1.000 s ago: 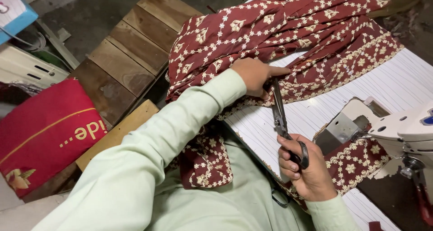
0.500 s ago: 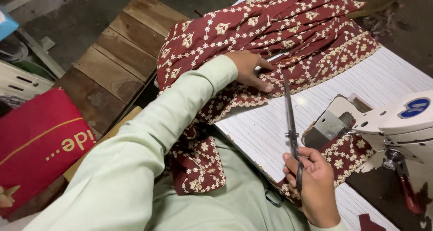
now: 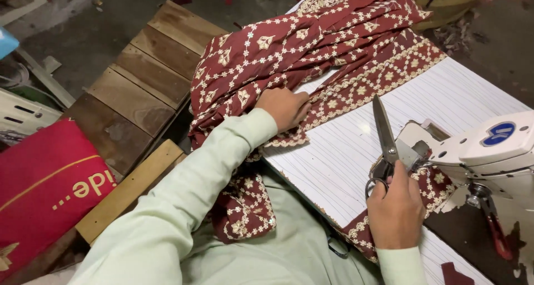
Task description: The person uses shears to cut a piece of maroon fabric with a white floral pattern on a white table. After cutting, the person folds the fabric and places it on a wooden crate to the left.
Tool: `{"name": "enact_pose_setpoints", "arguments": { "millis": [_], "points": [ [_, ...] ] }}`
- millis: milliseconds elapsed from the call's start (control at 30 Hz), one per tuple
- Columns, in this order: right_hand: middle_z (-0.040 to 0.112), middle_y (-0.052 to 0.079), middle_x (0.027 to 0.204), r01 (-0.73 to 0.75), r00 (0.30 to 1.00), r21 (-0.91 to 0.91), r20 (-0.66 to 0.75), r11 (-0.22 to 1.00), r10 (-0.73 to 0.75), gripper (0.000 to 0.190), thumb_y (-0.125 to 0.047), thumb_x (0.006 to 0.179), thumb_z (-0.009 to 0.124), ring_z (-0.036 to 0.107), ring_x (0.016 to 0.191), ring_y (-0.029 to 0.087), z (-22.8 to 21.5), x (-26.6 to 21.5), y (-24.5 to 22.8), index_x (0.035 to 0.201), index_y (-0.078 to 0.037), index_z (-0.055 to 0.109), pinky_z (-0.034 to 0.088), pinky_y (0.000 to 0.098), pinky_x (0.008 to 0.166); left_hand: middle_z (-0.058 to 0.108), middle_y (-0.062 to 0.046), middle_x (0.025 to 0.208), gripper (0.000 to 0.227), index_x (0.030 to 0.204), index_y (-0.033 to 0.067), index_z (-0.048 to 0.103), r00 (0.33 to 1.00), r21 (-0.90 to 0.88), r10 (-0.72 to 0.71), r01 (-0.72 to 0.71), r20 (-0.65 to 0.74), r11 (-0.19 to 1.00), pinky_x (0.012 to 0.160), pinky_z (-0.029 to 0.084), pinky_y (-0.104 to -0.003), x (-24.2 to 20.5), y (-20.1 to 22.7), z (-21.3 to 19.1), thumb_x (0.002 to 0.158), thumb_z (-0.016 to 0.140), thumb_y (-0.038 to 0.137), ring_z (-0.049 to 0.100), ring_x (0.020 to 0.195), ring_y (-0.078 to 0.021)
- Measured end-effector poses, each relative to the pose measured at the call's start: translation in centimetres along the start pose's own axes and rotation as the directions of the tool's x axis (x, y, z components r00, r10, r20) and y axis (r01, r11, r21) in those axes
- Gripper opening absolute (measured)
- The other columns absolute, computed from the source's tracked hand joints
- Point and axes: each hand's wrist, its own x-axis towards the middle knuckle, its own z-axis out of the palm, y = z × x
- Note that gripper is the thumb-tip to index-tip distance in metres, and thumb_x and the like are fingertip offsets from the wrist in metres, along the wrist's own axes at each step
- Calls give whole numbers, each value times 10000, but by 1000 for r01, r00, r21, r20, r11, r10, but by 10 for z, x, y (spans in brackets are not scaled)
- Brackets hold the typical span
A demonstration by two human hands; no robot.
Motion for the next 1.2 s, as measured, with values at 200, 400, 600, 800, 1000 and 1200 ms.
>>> {"name": "enact_pose_setpoints", "arguments": {
  "millis": [200,400,600,800,1000,1200],
  "points": [
    [622,265,1216,37,997,-35,-63,999,-39,583,-65,983,609,631,1041,437,4,4,6,1542,18,467,484,624,933,574,-48,1001,255,937,195,698,950,224,137,-74,-281,972,800,431,-399,-43,-3,-2,1009,575,406,525,919,-236],
    [661,310,1117,240,951,-320,-113,916,-289,580,-31,942,653,639,1022,405,18,24,25,1480,101,482,557,520,872,196,-63,1655,131,774,281,778,878,-165,-445,420,-174,893,1075,22,-895,-27,-7,-59,868,778,373,-75,1481,-523],
    [611,333,1287,124,992,-134,9,983,-124,628,-124,960,642,582,1189,482,1,26,9,1531,55,452,486,614,964,550,-114,1219,245,1005,226,674,903,120,-259,316,-342,941,700,467,-528,-10,-57,-4,1006,558,441,519,925,-369],
    [640,318,1233,147,978,-150,-126,978,-167,547,-58,934,618,580,1158,479,10,22,24,1474,31,610,457,629,962,545,-121,959,204,1014,92,590,972,104,-225,231,-68,967,601,550,-425,-25,-33,-39,1026,542,290,581,652,-235],
    [637,254,1320,640,753,71,-259,765,-605,376,153,904,575,608,1197,367,22,22,-42,1259,77,672,529,469,1085,554,-133,900,382,925,85,537,979,-33,-195,193,-62,981,560,529,-477,-54,-5,-37,1087,386,397,586,531,-280],
    [607,193,1350,659,706,-185,-184,729,-684,419,-45,963,566,605,1264,378,81,85,-65,1378,-47,626,540,488,967,517,-100,908,282,957,162,571,976,-90,-174,163,-132,982,666,565,-582,-99,-7,-20,1020,435,400,705,716,-479]
  ]
}}
